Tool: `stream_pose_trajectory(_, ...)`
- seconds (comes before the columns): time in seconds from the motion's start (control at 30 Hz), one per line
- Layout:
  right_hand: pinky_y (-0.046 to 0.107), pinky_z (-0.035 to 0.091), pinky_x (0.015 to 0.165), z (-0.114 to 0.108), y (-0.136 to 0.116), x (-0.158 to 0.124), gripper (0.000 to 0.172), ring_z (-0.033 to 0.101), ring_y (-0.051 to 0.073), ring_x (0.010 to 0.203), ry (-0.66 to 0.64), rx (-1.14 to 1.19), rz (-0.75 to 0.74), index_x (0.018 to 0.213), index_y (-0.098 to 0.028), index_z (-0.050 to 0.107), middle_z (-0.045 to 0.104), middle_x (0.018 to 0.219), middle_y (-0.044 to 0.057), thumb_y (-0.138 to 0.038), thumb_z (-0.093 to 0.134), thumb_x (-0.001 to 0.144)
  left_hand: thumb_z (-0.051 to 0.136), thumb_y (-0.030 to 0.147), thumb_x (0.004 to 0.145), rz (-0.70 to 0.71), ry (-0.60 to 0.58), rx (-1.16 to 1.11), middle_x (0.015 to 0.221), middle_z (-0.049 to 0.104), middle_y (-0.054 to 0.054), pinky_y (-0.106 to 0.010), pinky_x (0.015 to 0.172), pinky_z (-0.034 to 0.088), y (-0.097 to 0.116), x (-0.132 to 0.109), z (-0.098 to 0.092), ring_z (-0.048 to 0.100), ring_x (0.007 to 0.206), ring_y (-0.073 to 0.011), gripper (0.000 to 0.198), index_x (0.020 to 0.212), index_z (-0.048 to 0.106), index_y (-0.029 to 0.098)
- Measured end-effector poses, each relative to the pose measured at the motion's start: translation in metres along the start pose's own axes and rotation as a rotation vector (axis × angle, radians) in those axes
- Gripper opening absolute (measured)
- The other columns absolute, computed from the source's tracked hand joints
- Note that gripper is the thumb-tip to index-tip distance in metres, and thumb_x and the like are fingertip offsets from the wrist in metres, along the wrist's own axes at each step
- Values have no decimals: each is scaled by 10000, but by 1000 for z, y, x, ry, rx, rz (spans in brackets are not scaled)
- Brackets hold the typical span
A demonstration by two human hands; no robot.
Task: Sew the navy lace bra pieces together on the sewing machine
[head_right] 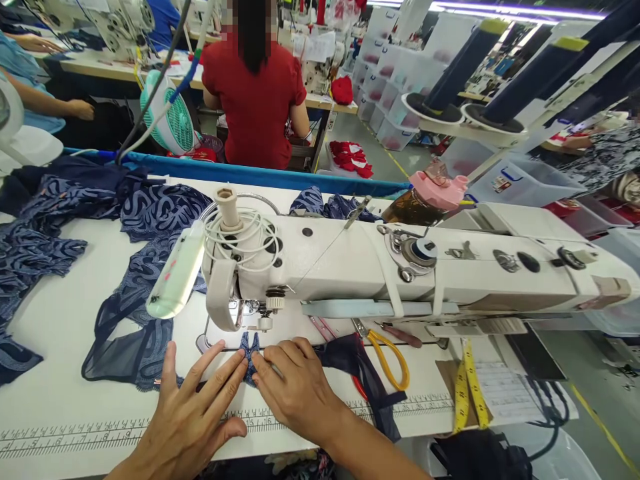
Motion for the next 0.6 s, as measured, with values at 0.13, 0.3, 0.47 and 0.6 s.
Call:
stream_pose_trajectory(0.13,369,395,829,2,1,0,264,557,195,866,-21,8,3,1190,-142,611,664,932,65,-173,551,935,578,447,919,35,-9,46,1392,584,-40,-757,1120,-47,-1,1,0,472,1290,-369,427,1268,628,205)
stream_pose_trajectory(0.3,377,383,863,6,2,-3,281,564,194,878,-37,20,-2,1203,-133,603,656,944,66,-160,565,926,569,409,930,77,3,61,1395,579,-26,-742,1128,-63,1,2,-2,491,1261,-350,404,1264,631,191)
stream_pose_trajectory(0.47,384,387,857,9,3,-5,283,568,194,873,-26,2,-4,1205,-139,604,650,935,60,-168,568,926,595,488,902,-60,73,-54,1345,623,-5,-736,1138,-29,-4,0,0,495,1272,-343,441,1255,635,228)
stream_pose_trajectory(0.6,380,396,859,6,2,-3,262,578,188,865,-10,-3,-6,1188,-140,612,654,926,63,-166,545,935,597,540,889,-62,64,-72,1349,620,-9,-723,1146,-33,-3,1,3,503,1270,-337,490,1268,625,230)
Point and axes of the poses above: each hand's wrist, its own x-axis towards the middle knuckle, its own z-axis out of the palm, y = z × x, the point moved 8 cm from there along x, towards the middle knuckle
